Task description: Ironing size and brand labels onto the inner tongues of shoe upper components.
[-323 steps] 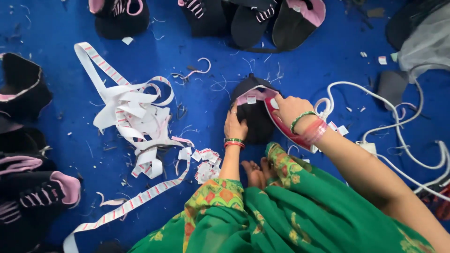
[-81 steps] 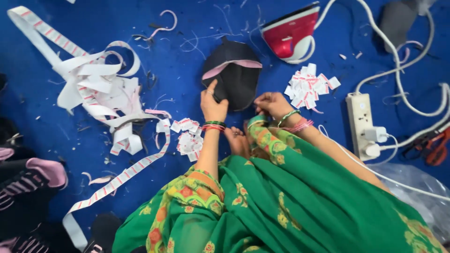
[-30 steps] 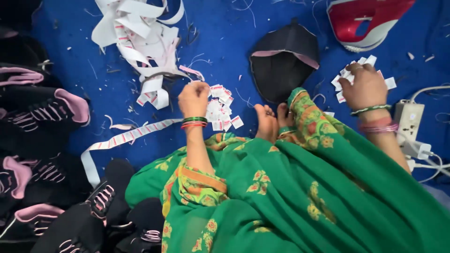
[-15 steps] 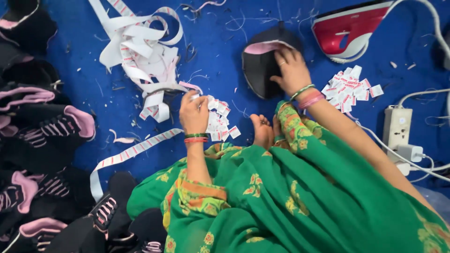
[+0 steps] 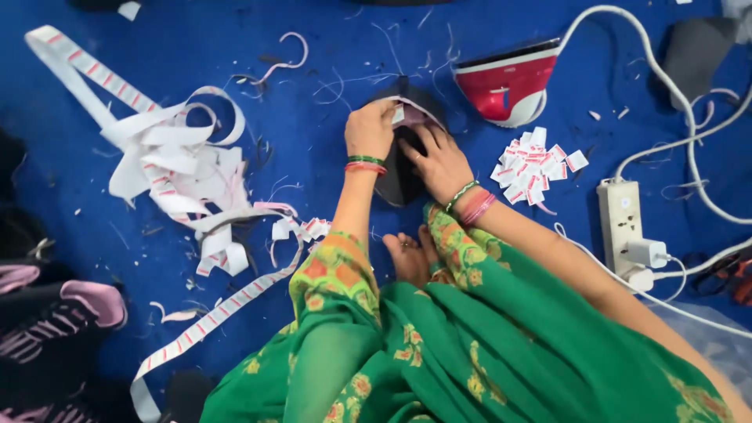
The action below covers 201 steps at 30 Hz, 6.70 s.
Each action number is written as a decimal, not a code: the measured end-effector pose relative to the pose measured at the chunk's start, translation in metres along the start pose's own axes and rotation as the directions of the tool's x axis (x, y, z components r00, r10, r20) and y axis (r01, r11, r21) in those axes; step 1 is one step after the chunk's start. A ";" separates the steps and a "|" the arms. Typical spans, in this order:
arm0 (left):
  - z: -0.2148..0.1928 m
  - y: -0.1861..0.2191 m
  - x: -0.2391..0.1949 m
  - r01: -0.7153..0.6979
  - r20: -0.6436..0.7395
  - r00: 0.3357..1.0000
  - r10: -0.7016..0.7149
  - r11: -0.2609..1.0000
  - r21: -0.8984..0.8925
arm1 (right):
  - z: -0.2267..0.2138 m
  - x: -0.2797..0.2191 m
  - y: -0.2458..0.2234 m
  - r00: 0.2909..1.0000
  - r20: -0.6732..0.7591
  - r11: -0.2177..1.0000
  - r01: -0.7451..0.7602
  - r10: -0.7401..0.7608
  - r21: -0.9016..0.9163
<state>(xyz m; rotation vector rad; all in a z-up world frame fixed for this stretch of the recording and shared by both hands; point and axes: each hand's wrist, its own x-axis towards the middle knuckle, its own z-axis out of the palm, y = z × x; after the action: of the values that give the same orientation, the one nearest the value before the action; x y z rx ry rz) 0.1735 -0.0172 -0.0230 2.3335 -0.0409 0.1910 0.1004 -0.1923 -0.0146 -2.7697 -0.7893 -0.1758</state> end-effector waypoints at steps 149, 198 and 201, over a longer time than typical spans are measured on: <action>0.014 -0.016 -0.088 0.203 -0.054 0.963 -0.263 0.843 -0.498 | -0.101 0.051 -0.005 0.833 0.508 0.973 -0.223 0.221 -0.057; 0.018 -0.023 -0.093 0.198 -0.040 0.971 -0.236 0.886 -0.420 | -0.089 0.075 0.009 0.817 0.526 0.955 -0.295 0.237 0.027; 0.015 -0.015 -0.091 0.204 -0.049 0.968 -0.247 0.884 -0.420 | -0.090 0.057 -0.005 0.854 0.471 0.966 -0.256 0.220 0.014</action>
<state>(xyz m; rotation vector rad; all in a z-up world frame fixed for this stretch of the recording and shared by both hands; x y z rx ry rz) 0.0872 -0.0202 -0.0581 1.8834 0.2220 0.1651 0.1418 -0.1842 0.0830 -2.8332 -0.5203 0.5798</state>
